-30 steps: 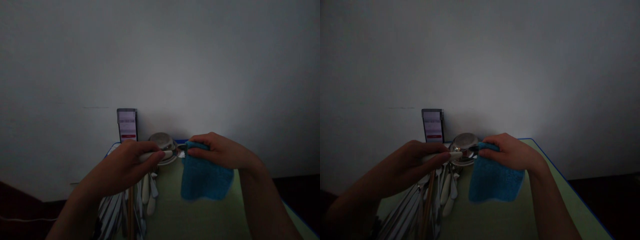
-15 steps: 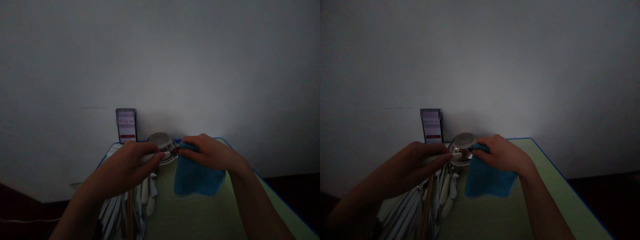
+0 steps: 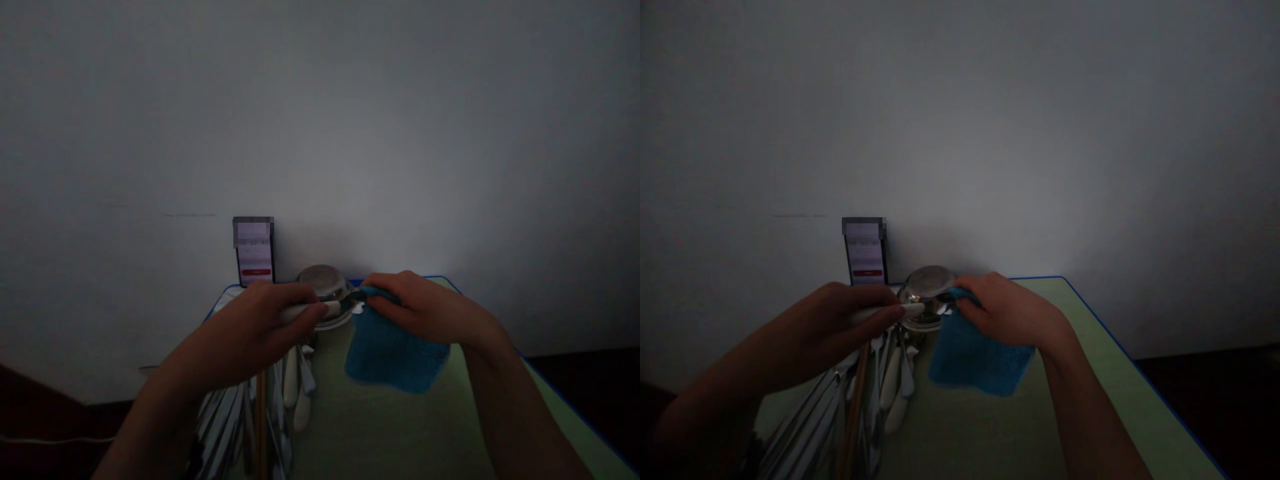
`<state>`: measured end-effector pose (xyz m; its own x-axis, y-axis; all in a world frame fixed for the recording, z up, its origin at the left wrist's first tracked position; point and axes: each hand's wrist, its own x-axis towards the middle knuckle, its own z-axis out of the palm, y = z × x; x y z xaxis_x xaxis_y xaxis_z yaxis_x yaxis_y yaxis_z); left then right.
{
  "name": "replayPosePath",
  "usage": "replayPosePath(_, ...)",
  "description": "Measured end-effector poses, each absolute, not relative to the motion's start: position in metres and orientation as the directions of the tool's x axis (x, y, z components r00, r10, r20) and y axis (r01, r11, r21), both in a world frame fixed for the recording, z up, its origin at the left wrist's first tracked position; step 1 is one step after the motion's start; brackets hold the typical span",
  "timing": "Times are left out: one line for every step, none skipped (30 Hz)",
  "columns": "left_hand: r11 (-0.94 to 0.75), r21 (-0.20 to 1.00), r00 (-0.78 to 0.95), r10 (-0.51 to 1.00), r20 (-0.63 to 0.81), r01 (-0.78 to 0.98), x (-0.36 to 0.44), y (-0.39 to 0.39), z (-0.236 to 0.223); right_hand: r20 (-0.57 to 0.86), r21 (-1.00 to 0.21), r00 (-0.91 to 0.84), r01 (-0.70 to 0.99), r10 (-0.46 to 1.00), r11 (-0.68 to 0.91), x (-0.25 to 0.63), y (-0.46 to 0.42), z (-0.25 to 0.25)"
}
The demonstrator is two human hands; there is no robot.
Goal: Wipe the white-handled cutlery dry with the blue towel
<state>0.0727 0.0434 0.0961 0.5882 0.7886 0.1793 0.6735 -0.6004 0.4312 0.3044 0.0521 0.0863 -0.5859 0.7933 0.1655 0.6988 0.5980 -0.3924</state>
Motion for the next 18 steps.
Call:
replayPosePath(-0.594, 0.432, 0.584, 0.793, 0.172, 0.679, 0.071, 0.044, 0.096, 0.161, -0.392, -0.582, 0.704, 0.797, 0.593, 0.304, 0.052, 0.086)
replayPosePath(-0.586, 0.434, 0.580, 0.798, 0.163, 0.684, 0.070, 0.045, 0.096, 0.152, -0.396, -0.581, 0.705, 0.799, 0.588, 0.304, 0.053, 0.086)
replayPosePath(-0.577, 0.437, 0.575, 0.804, 0.153, 0.690, 0.069, 0.045, 0.096, 0.142, -0.404, -0.585, 0.702, 0.799, 0.586, 0.304, 0.053, 0.086)
replayPosePath(-0.570, 0.438, 0.570, 0.808, 0.148, 0.695, 0.068, 0.045, 0.096, 0.131, -0.415, -0.591, 0.697, 0.796, 0.585, 0.304, 0.054, 0.087)
replayPosePath(-0.567, 0.438, 0.568, 0.810, 0.144, 0.697, 0.067, 0.046, 0.095, 0.120, -0.427, -0.596, 0.690, 0.794, 0.584, 0.304, 0.055, 0.087)
replayPosePath(-0.565, 0.439, 0.567, 0.811, 0.141, 0.698, 0.066, 0.046, 0.095, 0.114, -0.435, -0.597, 0.688, 0.794, 0.581, 0.305, 0.056, 0.087)
replayPosePath(-0.563, 0.441, 0.566, 0.812, 0.141, 0.699, 0.065, 0.046, 0.095, 0.111, -0.436, -0.595, 0.691, 0.796, 0.577, 0.306, 0.056, 0.086)
replayPosePath(-0.562, 0.444, 0.564, 0.813, 0.144, 0.698, 0.064, 0.046, 0.094, 0.110, -0.431, -0.586, 0.700, 0.803, 0.570, 0.307, 0.057, 0.086)
replayPosePath(-0.561, 0.447, 0.559, 0.815, 0.150, 0.697, 0.063, 0.047, 0.094, 0.114, -0.420, -0.570, 0.714, 0.814, 0.559, 0.309, 0.058, 0.085)
replayPosePath(-0.558, 0.449, 0.553, 0.818, 0.158, 0.698, 0.062, 0.047, 0.093, 0.122, -0.409, -0.550, 0.731, 0.826, 0.547, 0.311, 0.058, 0.084)
replayPosePath(-0.554, 0.447, 0.542, 0.823, 0.168, 0.702, 0.061, 0.048, 0.092, 0.134, -0.402, -0.528, 0.745, 0.839, 0.533, 0.313, 0.059, 0.083)
replayPosePath(-0.552, 0.441, 0.534, 0.827, 0.178, 0.708, 0.060, 0.048, 0.091, 0.144, -0.400, -0.506, 0.756, 0.850, 0.518, 0.315, 0.059, 0.082)
replayPosePath(-0.547, 0.434, 0.524, 0.832, 0.185, 0.715, 0.059, 0.048, 0.090, 0.155, -0.405, -0.489, 0.761, 0.859, 0.506, 0.316, 0.059, 0.081)
replayPosePath(-0.545, 0.432, 0.519, 0.834, 0.188, 0.719, 0.058, 0.049, 0.090, 0.168, -0.411, -0.474, 0.763, 0.864, 0.499, 0.317, 0.060, 0.080)
replayPosePath(-0.544, 0.432, 0.517, 0.835, 0.189, 0.719, 0.058, 0.049, 0.090, 0.177, -0.418, -0.466, 0.761, 0.867, 0.495, 0.317, 0.060, 0.079)
replayPosePath(-0.545, 0.438, 0.520, 0.833, 0.189, 0.715, 0.058, 0.048, 0.090, 0.183, -0.425, -0.462, 0.759, 0.868, 0.494, 0.316, 0.060, 0.079)
replayPosePath(-0.548, 0.447, 0.527, 0.830, 0.185, 0.707, 0.058, 0.048, 0.090, 0.185, -0.429, -0.460, 0.757, 0.868, 0.493, 0.316, 0.060, 0.079)
replayPosePath(-0.551, 0.454, 0.532, 0.827, 0.183, 0.700, 0.059, 0.048, 0.091, 0.184, -0.431, -0.458, 0.757, 0.869, 0.491, 0.314, 0.060, 0.079)
